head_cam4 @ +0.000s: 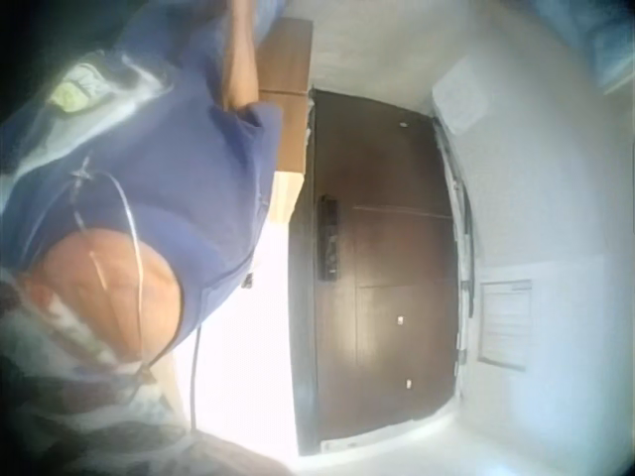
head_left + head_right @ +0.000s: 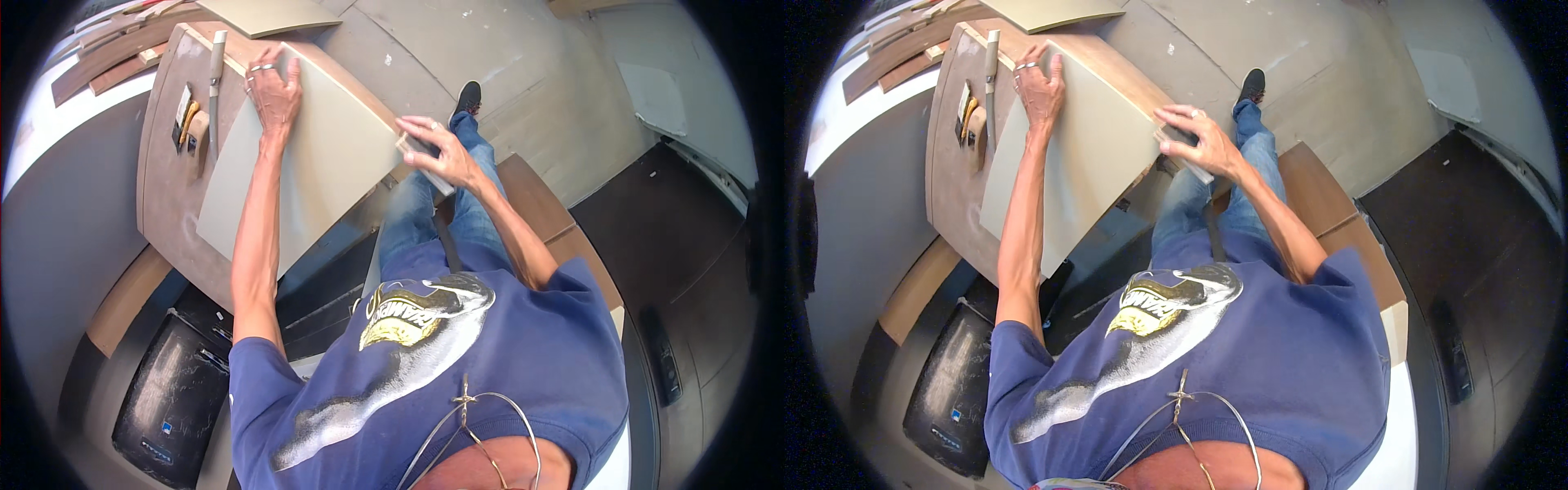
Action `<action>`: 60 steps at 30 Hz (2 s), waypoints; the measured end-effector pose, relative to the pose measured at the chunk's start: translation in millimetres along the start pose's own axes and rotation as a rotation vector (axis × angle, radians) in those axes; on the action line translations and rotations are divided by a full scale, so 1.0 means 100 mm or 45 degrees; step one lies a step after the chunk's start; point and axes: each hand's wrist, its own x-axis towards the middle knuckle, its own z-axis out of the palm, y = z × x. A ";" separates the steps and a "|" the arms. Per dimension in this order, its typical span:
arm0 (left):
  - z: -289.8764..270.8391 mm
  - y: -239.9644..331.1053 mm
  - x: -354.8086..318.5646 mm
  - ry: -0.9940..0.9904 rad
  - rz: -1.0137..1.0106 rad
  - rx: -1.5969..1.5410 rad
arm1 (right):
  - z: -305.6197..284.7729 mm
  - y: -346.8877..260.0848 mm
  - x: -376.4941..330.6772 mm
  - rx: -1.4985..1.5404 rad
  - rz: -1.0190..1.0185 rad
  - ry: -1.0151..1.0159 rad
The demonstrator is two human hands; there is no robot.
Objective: The person sands the surface and edges of a wooden panel using a sanding block, moves the panel around, and subsequently applies liquid from a bottle onto one of the edges.
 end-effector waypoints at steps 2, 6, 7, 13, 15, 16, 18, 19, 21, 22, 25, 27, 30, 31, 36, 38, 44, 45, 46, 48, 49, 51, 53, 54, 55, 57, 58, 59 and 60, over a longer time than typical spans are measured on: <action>0.02 -0.12 -0.06 0.137 -0.203 0.084 | 0.03 -0.06 -0.11 -0.127 -0.078 0.058; 0.07 -0.10 -0.11 0.099 -0.320 0.020 | 0.12 -0.07 0.30 -0.217 -0.176 0.124; 0.08 -0.05 -0.14 0.086 -0.327 0.021 | 0.15 -0.11 0.56 -0.262 -0.233 0.155; 0.13 0.00 -0.01 0.074 -0.298 -0.003 | 0.32 -0.11 2.16 -0.085 -0.410 0.217; 0.12 0.01 -0.05 0.047 -0.313 0.003 | 0.30 -0.08 1.64 -0.101 -0.407 0.196; 0.10 -0.01 -0.09 0.044 -0.331 0.032 | 0.25 -0.06 1.21 -0.140 -0.336 0.167; 0.06 -0.02 -0.10 0.038 -0.359 0.070 | 0.07 -0.03 0.23 -0.197 -0.217 0.130; 0.05 0.00 -0.07 0.033 -0.364 0.076 | 0.02 -0.02 -0.03 -0.211 -0.168 0.129; 0.04 0.02 -0.10 0.006 -0.366 0.088 | 0.05 -0.06 0.02 -0.342 -0.165 0.165; 0.02 0.03 -0.13 -0.003 -0.371 0.095 | 0.08 -0.07 0.07 -0.407 -0.164 0.178; 0.12 0.13 0.04 0.013 -0.364 0.098 | 0.16 -0.22 1.20 -0.228 -0.296 0.202; 0.13 0.10 0.03 0.005 -0.374 0.115 | 0.20 -0.20 1.41 -0.218 -0.325 0.210; 0.09 0.04 -0.04 -0.006 -0.396 0.134 | 0.19 -0.16 0.95 -0.225 -0.303 0.131; 0.08 0.03 -0.06 -0.010 -0.405 0.136 | 0.14 -0.08 0.56 -0.280 -0.243 0.093; 0.03 0.10 -0.05 0.002 -0.395 0.139 | 0.04 -0.06 -0.09 -0.233 -0.089 0.138; 0.07 0.14 -0.01 0.011 -0.388 0.135 | 0.04 -0.12 0.67 -0.248 -0.223 0.118; 0.13 0.00 -0.06 0.024 -0.338 0.160 | 0.14 -0.12 0.89 -0.213 -0.321 0.118; 0.11 -0.01 -0.08 0.021 -0.354 0.166 | 0.08 -0.04 0.51 -0.257 -0.278 0.080; 0.08 0.01 -0.09 0.022 -0.368 0.171 | 0.01 0.01 0.12 -0.303 -0.236 0.043; 0.06 0.02 -0.09 0.033 -0.378 0.188 | -0.01 0.02 -0.22 -0.295 -0.144 0.076; 0.06 0.02 -0.08 0.042 -0.374 0.196 | 0.01 0.05 -0.22 -0.308 -0.140 0.082; 0.08 0.07 -0.02 0.039 -0.373 0.181 | 0.12 -0.05 0.39 -0.361 -0.217 0.151; 0.09 0.15 0.01 -0.004 -0.385 0.141 | 0.15 -0.28 1.20 -0.304 -0.349 0.135; 0.10 0.20 0.03 -0.012 -0.372 0.137 | 0.18 -0.25 1.48 -0.273 -0.388 0.178; 0.12 0.21 0.04 -0.024 -0.362 0.135 | 0.19 -0.23 1.63 -0.240 -0.425 0.218; 0.10 0.10 0.01 -0.002 -0.355 0.158 | 0.23 -0.19 1.41 -0.293 -0.419 0.200; 0.09 0.00 -0.07 0.012 -0.352 0.172 | 0.21 -0.20 1.06 -0.336 -0.394 0.176; 0.07 -0.07 -0.12 0.029 -0.349 0.188 | 0.14 -0.19 0.67 -0.357 -0.358 0.135; 0.07 -0.02 -0.08 0.022 -0.366 0.162 | 0.07 -0.09 0.29 -0.344 -0.271 0.112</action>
